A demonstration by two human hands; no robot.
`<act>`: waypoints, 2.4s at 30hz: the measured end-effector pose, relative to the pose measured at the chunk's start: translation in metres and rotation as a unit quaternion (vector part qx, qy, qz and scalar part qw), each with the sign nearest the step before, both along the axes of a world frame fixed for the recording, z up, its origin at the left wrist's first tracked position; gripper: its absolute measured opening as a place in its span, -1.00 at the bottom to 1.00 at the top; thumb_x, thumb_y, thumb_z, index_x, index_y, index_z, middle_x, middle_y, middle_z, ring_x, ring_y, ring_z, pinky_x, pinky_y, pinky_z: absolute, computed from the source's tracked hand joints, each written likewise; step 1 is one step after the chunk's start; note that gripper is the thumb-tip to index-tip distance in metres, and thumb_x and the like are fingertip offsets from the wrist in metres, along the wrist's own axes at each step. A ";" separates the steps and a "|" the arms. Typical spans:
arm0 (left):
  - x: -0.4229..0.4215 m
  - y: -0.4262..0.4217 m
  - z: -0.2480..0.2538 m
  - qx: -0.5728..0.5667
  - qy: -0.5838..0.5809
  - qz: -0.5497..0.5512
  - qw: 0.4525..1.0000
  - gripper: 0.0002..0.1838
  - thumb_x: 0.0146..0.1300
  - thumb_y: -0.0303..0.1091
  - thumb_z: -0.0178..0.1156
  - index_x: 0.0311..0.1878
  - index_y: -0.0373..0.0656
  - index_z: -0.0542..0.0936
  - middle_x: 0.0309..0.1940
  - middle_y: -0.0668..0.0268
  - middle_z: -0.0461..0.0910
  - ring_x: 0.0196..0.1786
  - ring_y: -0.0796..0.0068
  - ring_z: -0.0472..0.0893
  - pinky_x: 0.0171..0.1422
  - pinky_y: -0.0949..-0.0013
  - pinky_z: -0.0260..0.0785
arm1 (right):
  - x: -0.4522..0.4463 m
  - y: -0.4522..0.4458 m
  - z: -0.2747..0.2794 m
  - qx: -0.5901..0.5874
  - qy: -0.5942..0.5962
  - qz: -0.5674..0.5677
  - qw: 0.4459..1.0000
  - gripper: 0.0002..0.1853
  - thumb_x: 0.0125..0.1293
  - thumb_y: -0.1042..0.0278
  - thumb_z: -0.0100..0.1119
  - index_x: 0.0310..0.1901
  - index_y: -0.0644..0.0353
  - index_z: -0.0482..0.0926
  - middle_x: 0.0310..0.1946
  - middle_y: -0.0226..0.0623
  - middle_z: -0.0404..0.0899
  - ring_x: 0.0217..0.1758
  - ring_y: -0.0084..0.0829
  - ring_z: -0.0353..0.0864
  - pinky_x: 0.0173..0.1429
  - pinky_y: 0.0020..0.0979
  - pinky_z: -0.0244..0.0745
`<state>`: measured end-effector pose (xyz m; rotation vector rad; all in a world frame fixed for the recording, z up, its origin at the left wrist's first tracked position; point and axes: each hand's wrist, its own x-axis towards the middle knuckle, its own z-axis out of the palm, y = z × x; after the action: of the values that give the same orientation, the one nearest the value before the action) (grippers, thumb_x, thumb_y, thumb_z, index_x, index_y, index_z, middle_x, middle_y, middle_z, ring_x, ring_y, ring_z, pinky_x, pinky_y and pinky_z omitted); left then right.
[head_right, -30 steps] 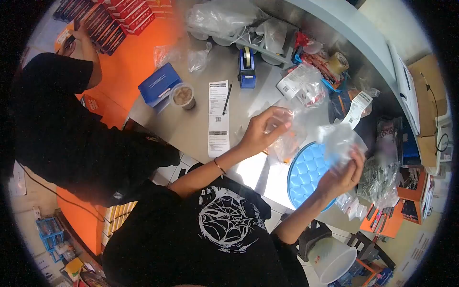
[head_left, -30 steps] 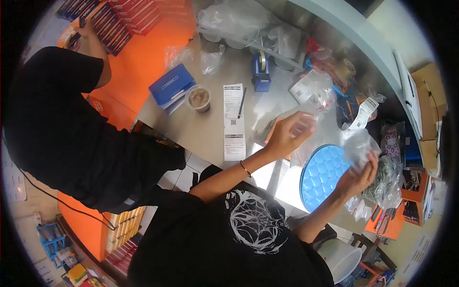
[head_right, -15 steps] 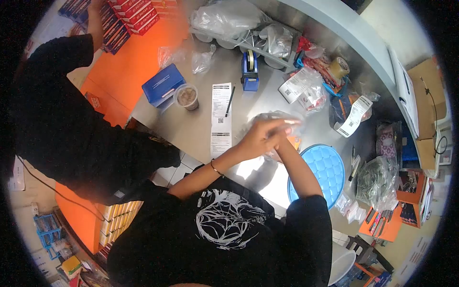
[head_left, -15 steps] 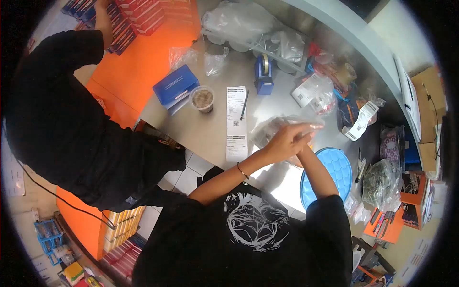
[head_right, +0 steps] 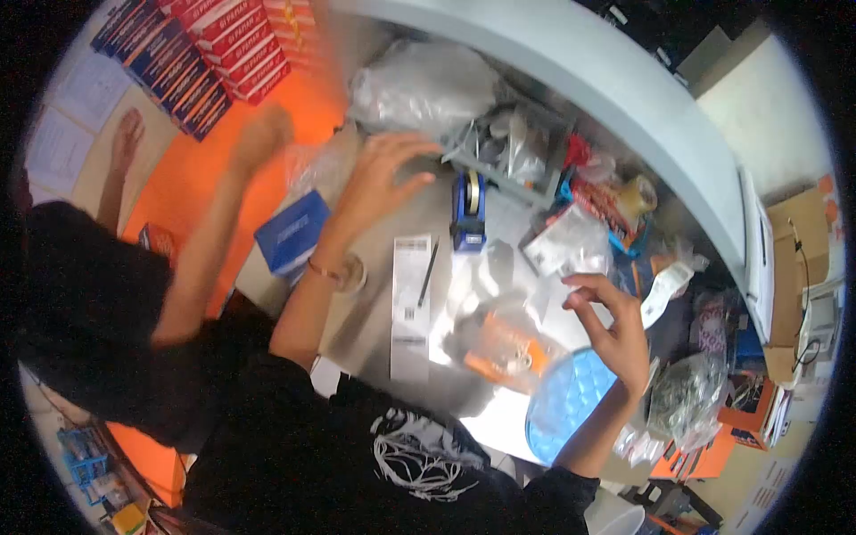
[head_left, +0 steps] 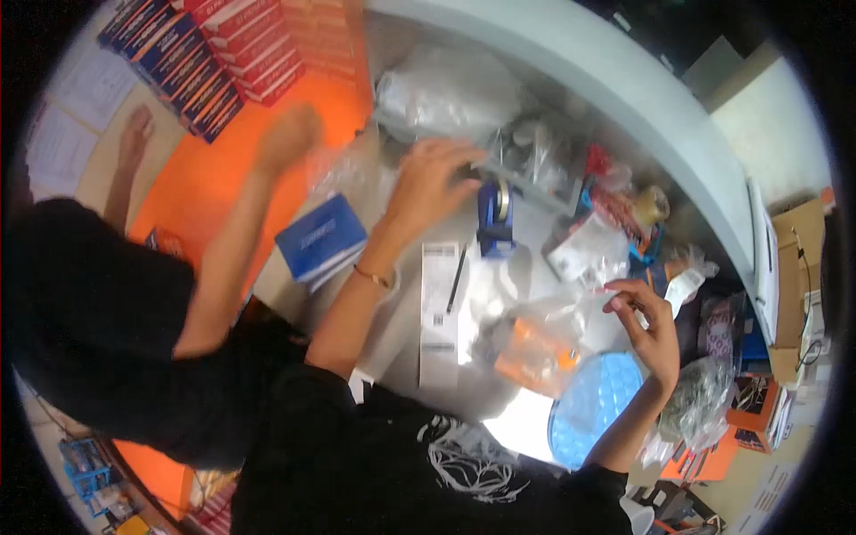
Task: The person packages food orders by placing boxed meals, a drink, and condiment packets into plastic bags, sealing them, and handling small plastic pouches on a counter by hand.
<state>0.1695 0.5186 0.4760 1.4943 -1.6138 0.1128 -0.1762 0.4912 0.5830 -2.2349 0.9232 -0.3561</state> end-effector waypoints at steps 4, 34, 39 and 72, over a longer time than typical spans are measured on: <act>0.071 -0.089 -0.046 0.135 -0.011 0.134 0.982 -0.04 -0.27 -0.10 0.51 0.32 0.39 0.28 0.43 0.14 -0.04 0.33 -0.17 0.18 0.26 -0.16 0.18 | 0.090 -0.047 -0.018 0.015 -0.013 0.150 0.989 -0.77 0.20 0.54 0.16 -0.09 0.26 0.57 -0.24 -0.20 0.63 -0.22 -0.40 0.62 -0.08 -0.39 0.49; 0.145 -0.229 -0.016 0.226 -0.156 -0.063 0.959 -0.36 -0.21 0.04 0.35 -0.01 -0.08 0.56 -0.10 0.00 0.58 -0.03 0.07 0.57 0.04 0.13 0.44 | 0.215 -0.259 -0.157 -0.221 0.024 -0.146 0.964 -0.85 0.14 0.40 0.11 -0.28 0.16 0.63 -0.34 -0.13 0.62 -0.19 -0.21 0.62 -0.03 -0.26 0.48; 0.164 -0.242 -0.006 0.257 -0.115 -0.031 0.959 -0.29 -0.23 0.12 0.36 -0.03 -0.16 0.56 -0.09 -0.01 0.58 -0.03 0.01 0.56 0.08 0.14 0.42 | 0.237 -0.289 -0.219 -0.200 0.154 0.092 0.963 -0.83 0.19 0.41 0.03 -0.33 0.22 0.63 -0.32 -0.07 0.63 -0.17 -0.14 0.63 -0.04 -0.22 0.50; 0.187 -0.263 -0.007 0.299 -0.051 -0.033 0.952 -0.23 -0.25 0.18 0.32 -0.06 -0.29 0.59 -0.09 -0.04 0.59 -0.04 0.02 0.57 0.07 0.23 0.39 | 0.512 -0.265 -0.283 -0.298 0.062 0.161 0.939 -0.72 0.20 0.31 -0.01 -0.11 0.17 0.59 -0.03 -0.18 0.57 0.04 -0.11 0.53 0.11 -0.15 0.43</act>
<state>0.3569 0.2558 0.4687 1.9040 -1.8798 -0.3749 0.3362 0.2267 0.3004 -2.9400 0.5301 -0.3799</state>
